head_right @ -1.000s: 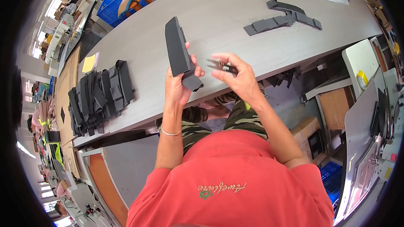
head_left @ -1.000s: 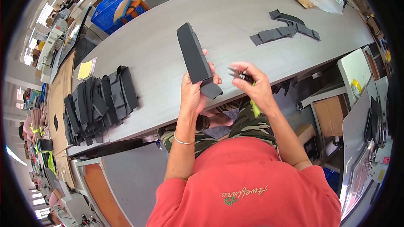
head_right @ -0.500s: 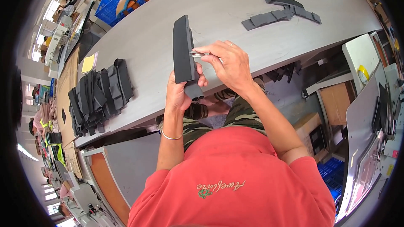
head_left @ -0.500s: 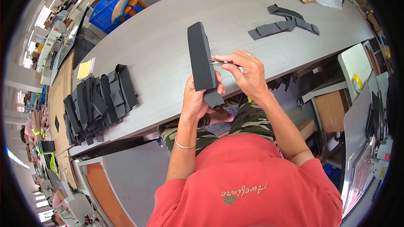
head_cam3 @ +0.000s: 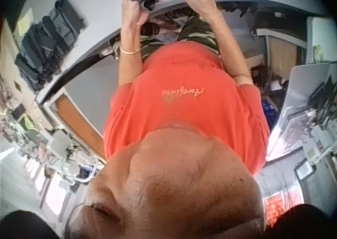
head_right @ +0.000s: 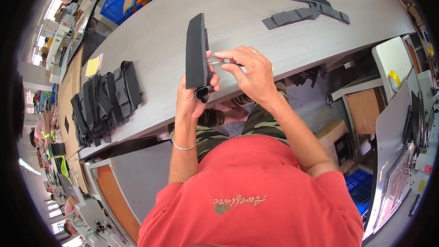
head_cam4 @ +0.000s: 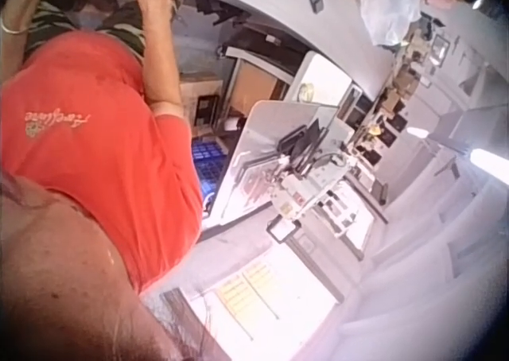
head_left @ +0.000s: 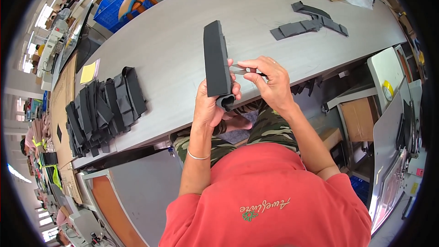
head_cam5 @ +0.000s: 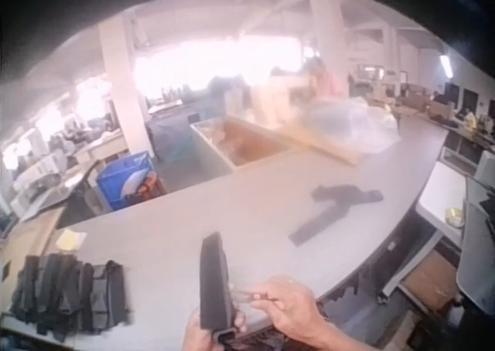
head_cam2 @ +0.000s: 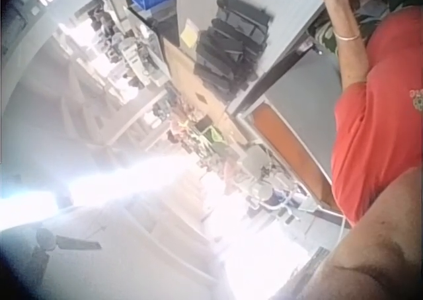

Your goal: Trimming loose threads from manufactured fabric straps using a small thread clipper.

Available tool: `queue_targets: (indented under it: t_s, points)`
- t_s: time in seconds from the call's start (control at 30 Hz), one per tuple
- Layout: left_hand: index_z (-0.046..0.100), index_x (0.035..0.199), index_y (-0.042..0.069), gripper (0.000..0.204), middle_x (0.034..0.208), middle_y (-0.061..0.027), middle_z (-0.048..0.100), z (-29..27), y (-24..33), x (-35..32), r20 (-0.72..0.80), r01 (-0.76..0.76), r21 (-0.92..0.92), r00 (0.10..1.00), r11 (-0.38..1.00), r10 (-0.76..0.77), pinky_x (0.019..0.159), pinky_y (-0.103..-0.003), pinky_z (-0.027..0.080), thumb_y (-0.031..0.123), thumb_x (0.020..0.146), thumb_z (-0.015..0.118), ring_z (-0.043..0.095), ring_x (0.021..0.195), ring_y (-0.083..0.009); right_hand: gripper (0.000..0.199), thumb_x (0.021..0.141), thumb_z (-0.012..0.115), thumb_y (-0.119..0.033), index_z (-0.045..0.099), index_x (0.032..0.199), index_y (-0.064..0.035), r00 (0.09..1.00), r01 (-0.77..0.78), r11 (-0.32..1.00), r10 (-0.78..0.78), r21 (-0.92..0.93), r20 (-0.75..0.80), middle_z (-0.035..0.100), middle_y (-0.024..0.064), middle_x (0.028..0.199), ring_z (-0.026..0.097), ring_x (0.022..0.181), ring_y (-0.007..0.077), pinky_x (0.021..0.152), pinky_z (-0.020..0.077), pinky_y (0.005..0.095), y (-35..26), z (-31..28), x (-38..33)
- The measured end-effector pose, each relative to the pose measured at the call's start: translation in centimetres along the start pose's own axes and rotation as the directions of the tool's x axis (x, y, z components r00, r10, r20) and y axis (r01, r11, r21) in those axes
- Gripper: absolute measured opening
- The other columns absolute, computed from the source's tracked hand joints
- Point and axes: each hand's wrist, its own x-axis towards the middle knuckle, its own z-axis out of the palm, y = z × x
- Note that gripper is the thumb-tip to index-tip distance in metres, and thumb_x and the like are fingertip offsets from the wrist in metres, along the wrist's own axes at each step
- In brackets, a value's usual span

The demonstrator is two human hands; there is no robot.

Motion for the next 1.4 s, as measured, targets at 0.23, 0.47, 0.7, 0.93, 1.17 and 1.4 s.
queue_targets:
  t_s: [0.23, 0.47, 0.7, 0.93, 1.17, 1.4]
  points:
    - [0.057, 0.106, -0.003, 0.021, 0.086, -0.0081, 0.058, -0.5, -0.3, -0.4, -0.007, 0.041, 0.043, 0.999, 0.998, -0.041, 0.06, -0.03, 0.054, 0.009, 0.089, 0.06, 0.059, 0.07, -0.0175, 0.028, 0.079, 0.064, -0.005, 0.072, 0.103, -0.0176, 0.994, 0.102, 0.982, -0.106, -0.162, -0.021, 0.056, 0.0021, 0.07, 0.052, 0.065, 0.0196, 0.06, 0.0426, 0.0311, -0.4, 0.5, 0.2]
    - [0.058, 0.104, -0.002, 0.02, 0.086, -0.0077, 0.06, -0.3, -0.3, -0.5, -0.066, 0.038, 0.127, 0.997, 0.991, -0.03, 0.061, -0.029, 0.053, 0.006, 0.086, 0.064, 0.059, 0.068, -0.0158, 0.033, 0.077, 0.063, -0.005, 0.073, 0.101, -0.0267, 0.993, 0.069, 0.973, -0.088, -0.219, -0.078, 0.051, 0.001, 0.067, 0.052, 0.064, 0.0192, 0.057, 0.0427, 0.0311, -0.5, 0.6, -0.3]
    - [0.052, 0.128, -0.003, 0.045, 0.087, -0.0082, 0.06, -0.1, 0.9, -1.4, 0.016, 0.03, 0.072, 0.999, 0.997, -0.031, 0.058, -0.027, 0.049, 0.006, 0.086, 0.063, 0.057, 0.066, -0.0155, 0.025, 0.095, 0.057, -0.013, 0.066, 0.116, -0.0062, 0.892, -0.391, 0.741, 0.451, 0.545, 0.027, 0.065, -0.0004, 0.105, 0.048, 0.083, 0.0043, 0.077, 0.0411, 0.0207, -1.4, -1.1, 0.2]
    - [0.056, 0.119, -0.004, 0.034, 0.086, -0.0109, 0.06, 0.5, 2.1, -2.1, -0.008, -0.064, -0.014, 0.998, 0.998, 0.063, 0.057, -0.03, 0.049, 0.005, 0.086, 0.061, 0.058, 0.068, -0.0169, 0.033, 0.088, 0.062, -0.012, 0.063, 0.121, -0.0103, 0.983, -0.186, 0.974, 0.184, 0.131, 0.03, 0.068, 0.0044, 0.102, 0.057, 0.08, 0.0108, 0.075, 0.0467, 0.0254, -3.8, -0.5, -0.9]
    - [0.057, 0.099, -0.002, 0.015, 0.083, -0.0109, 0.061, -0.3, 2.0, -2.3, 0.046, -0.083, -0.042, 0.995, 0.996, 0.085, 0.058, -0.03, 0.051, 0.005, 0.086, 0.061, 0.059, 0.067, -0.018, 0.021, 0.081, 0.065, -0.01, 0.069, 0.102, -0.0103, 0.998, 0.045, 0.998, -0.042, -0.054, 0.04, 0.065, 0.0068, 0.082, 0.06, 0.072, 0.0201, 0.065, 0.0468, 0.031, -5.5, 0.5, -0.3]
    - [0.056, 0.103, 0.0, 0.02, 0.085, -0.0085, 0.062, 0.4, 0.2, -1.6, 0.027, -0.146, 0.22, 0.989, 0.965, 0.144, 0.057, -0.027, 0.049, 0.005, 0.085, 0.063, 0.059, 0.066, -0.0154, 0.017, 0.084, 0.064, -0.009, 0.068, 0.1, -0.0106, 0.995, -0.004, 0.985, -0.013, -0.17, -0.097, 0.067, 0.0048, 0.088, 0.061, 0.074, 0.0198, 0.066, 0.0473, 0.0302, -4.1, -0.4, -0.8]
